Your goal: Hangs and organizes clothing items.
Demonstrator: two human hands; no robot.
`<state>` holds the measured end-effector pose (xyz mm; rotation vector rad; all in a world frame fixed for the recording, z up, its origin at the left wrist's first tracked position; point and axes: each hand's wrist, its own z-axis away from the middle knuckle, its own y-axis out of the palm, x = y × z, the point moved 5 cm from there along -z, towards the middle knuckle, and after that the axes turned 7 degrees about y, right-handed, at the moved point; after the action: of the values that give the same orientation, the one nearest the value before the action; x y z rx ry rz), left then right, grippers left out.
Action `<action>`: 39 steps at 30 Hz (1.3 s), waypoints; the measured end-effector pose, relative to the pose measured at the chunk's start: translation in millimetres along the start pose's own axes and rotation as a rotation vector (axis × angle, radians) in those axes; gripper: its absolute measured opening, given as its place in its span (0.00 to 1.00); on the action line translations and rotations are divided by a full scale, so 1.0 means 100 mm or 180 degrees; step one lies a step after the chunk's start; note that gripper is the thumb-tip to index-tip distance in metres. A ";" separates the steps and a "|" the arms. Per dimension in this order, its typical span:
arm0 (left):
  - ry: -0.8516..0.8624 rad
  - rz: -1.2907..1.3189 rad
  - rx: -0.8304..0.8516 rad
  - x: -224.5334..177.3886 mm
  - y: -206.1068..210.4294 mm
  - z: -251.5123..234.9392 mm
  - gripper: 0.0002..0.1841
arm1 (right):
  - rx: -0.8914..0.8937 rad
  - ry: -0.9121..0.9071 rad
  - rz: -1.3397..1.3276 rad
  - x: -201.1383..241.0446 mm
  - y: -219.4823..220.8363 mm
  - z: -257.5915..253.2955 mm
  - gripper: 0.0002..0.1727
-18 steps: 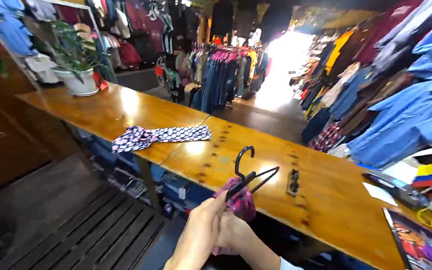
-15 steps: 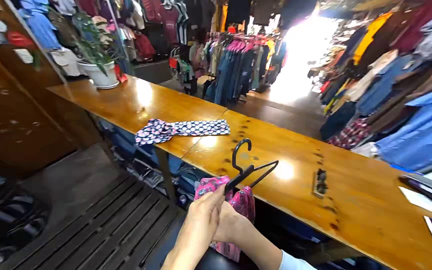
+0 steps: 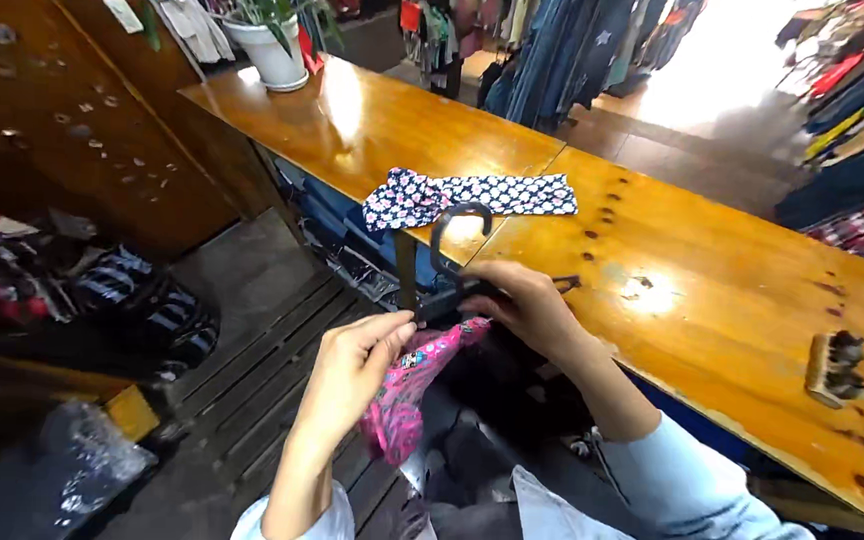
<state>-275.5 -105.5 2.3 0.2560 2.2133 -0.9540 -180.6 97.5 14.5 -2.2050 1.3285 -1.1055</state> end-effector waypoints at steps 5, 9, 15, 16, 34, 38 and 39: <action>-0.0590 0.0054 -0.0508 0.18 -0.27 -0.09 0.14 | -0.1376 0.0619 -0.0896 -0.28 0.21 0.13 0.12; -0.0676 0.0096 -0.0614 0.22 -0.49 -0.37 0.14 | 0.0056 0.1656 -0.1581 -0.76 0.90 -0.05 0.36; -0.0700 0.0095 -0.0871 0.37 -0.65 -0.87 0.13 | 0.0501 0.1573 -0.2634 -0.69 1.26 -0.55 0.10; -0.0731 0.0115 -0.0904 0.40 -0.66 -0.93 0.12 | 0.0798 0.1616 -0.3086 -0.66 1.32 -0.58 0.08; -0.0643 0.0083 -0.0864 0.80 -1.05 -1.53 0.12 | 0.1457 0.1580 -0.3316 -1.08 1.63 -0.54 0.05; -0.0602 0.0084 -0.0786 0.93 -1.19 -1.48 0.12 | 0.1540 0.1572 -0.3366 -1.01 1.82 -0.61 0.06; -0.0581 0.0082 -0.0761 0.95 -1.23 -1.46 0.12 | 0.1465 0.1486 -0.3212 -1.00 1.86 -0.65 0.08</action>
<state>-475.4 -98.8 77.4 0.0827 2.1244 -0.6628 -366.3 95.5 -104.4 -2.2932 -0.0929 -2.0859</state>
